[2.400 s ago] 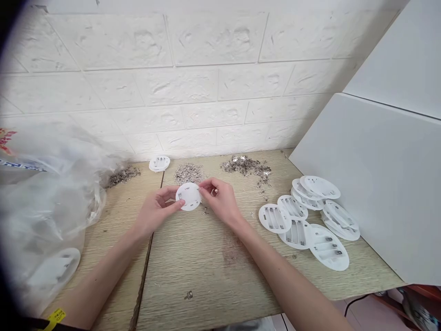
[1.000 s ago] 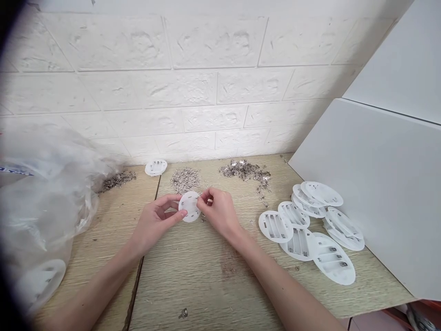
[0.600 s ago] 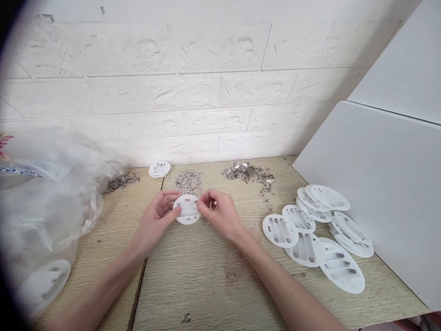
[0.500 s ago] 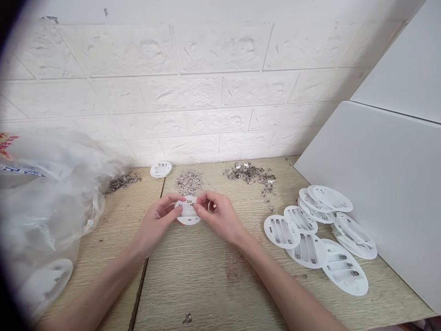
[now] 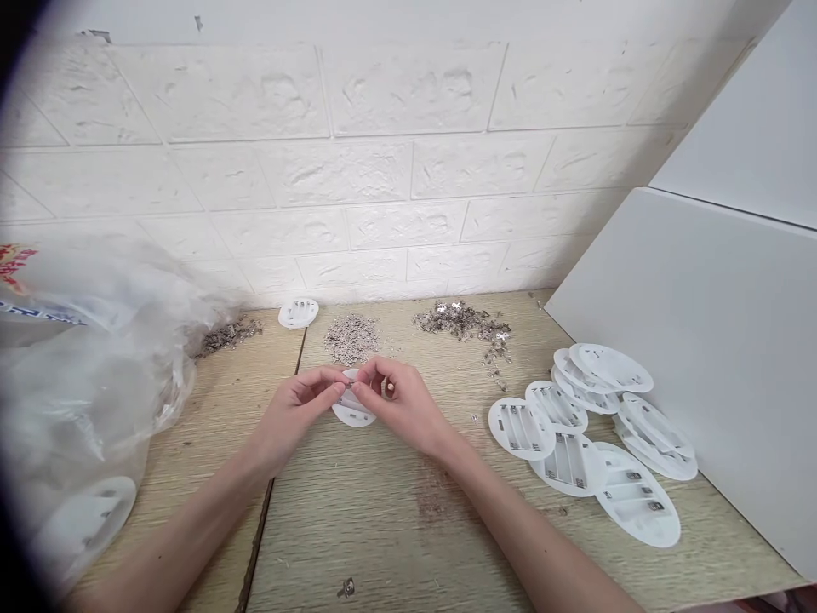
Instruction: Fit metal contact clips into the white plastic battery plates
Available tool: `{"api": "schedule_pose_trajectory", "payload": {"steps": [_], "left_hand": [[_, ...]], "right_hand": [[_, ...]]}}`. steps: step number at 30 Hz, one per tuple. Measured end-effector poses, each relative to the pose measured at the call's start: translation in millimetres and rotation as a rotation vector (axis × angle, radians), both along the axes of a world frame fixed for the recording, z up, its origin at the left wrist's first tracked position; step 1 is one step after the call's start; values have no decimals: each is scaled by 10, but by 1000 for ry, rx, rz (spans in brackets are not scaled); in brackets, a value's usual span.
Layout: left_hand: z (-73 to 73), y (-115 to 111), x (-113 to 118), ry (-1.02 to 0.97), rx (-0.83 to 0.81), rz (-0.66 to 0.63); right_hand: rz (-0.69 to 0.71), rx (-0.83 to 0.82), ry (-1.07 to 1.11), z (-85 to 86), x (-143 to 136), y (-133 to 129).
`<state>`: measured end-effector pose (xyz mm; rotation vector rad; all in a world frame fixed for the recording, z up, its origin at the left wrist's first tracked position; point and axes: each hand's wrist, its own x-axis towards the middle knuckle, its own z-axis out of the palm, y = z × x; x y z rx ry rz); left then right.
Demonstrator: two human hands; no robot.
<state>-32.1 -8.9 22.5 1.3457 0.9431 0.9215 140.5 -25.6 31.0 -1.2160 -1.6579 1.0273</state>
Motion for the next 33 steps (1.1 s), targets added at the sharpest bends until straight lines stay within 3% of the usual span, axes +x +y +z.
{"api": "schedule_pose_trajectory", "payload": {"steps": [12,20,33], "left_hand": [[12,23,-14,30,71,-55],[-30,36,-21,-6,24,-83],[-54,19,18,114,68,-13]], "right_hand": [[109,-21,-53,23,82,16],[163,-10,-92,34,109,21],[71,-11,-139,-12,94,5]]}}
